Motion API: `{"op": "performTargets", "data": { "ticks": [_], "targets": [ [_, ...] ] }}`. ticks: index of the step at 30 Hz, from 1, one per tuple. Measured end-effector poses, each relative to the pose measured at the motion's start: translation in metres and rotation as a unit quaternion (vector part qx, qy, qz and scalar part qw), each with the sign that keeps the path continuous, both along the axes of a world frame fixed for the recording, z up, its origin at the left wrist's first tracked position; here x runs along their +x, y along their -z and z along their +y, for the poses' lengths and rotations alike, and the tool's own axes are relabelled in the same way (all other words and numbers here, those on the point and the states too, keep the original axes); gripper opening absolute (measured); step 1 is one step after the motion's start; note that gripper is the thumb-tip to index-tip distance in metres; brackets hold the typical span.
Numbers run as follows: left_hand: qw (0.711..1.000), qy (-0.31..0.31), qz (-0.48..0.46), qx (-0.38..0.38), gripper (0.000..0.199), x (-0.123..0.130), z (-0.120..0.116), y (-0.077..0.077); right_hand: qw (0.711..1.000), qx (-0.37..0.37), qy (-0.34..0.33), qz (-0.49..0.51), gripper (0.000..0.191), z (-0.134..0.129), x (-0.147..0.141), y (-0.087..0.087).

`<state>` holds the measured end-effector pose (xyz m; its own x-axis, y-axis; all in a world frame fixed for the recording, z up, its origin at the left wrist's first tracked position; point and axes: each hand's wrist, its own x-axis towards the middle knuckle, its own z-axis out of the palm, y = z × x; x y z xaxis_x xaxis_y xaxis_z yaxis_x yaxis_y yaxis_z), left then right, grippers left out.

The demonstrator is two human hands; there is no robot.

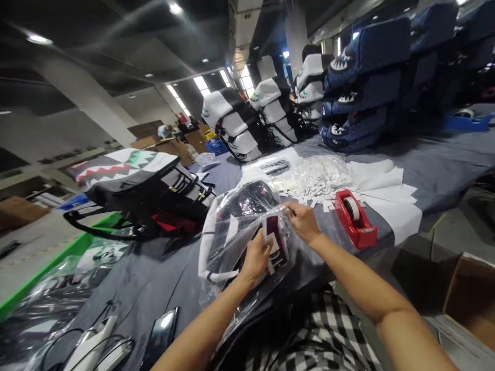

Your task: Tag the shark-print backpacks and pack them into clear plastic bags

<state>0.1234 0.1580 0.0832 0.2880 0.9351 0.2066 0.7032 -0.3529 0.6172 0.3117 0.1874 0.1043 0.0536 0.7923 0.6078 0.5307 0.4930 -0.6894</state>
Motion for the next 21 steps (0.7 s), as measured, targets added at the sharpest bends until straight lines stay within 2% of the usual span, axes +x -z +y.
{"op": "performTargets", "data": {
  "ticks": [2,4,6,10,13,16,18,20,21],
  "targets": [
    [0.995,-0.001,0.095,-0.011,0.037,0.019,0.022,-0.013,0.998,0.046,0.004,-0.036,0.039,-0.010,0.004,-0.002],
    [0.988,0.003,0.155,-0.014,0.028,0.042,0.043,-0.019,0.994,0.083,0.025,-0.066,0.036,-0.029,0.009,0.002],
    [0.982,0.004,0.186,-0.024,0.022,0.064,0.064,-0.017,0.988,0.124,0.039,-0.087,0.032,-0.052,0.014,0.008],
    [0.969,-0.007,0.247,-0.011,0.020,0.097,0.100,-0.004,0.972,0.193,0.018,-0.134,0.028,-0.090,0.017,0.018],
    [0.964,-0.030,0.262,0.023,0.035,0.104,0.119,0.000,0.964,0.214,-0.007,-0.158,0.035,-0.105,0.012,0.029],
    [0.964,-0.036,0.257,0.054,0.052,0.103,0.129,-0.002,0.971,0.177,-0.013,-0.160,0.035,-0.112,0.014,0.048],
    [0.965,-0.032,0.253,0.060,0.055,0.099,0.126,-0.002,0.981,0.102,0.035,-0.161,0.032,-0.116,0.025,0.061],
    [0.965,-0.023,0.254,0.054,0.055,0.090,0.108,0.004,0.982,0.032,0.097,-0.156,0.028,-0.119,0.040,0.075],
    [0.966,-0.013,0.254,0.053,0.053,0.082,0.091,0.010,0.982,0.004,0.117,-0.147,0.026,-0.122,0.048,0.082]
  ]
}}
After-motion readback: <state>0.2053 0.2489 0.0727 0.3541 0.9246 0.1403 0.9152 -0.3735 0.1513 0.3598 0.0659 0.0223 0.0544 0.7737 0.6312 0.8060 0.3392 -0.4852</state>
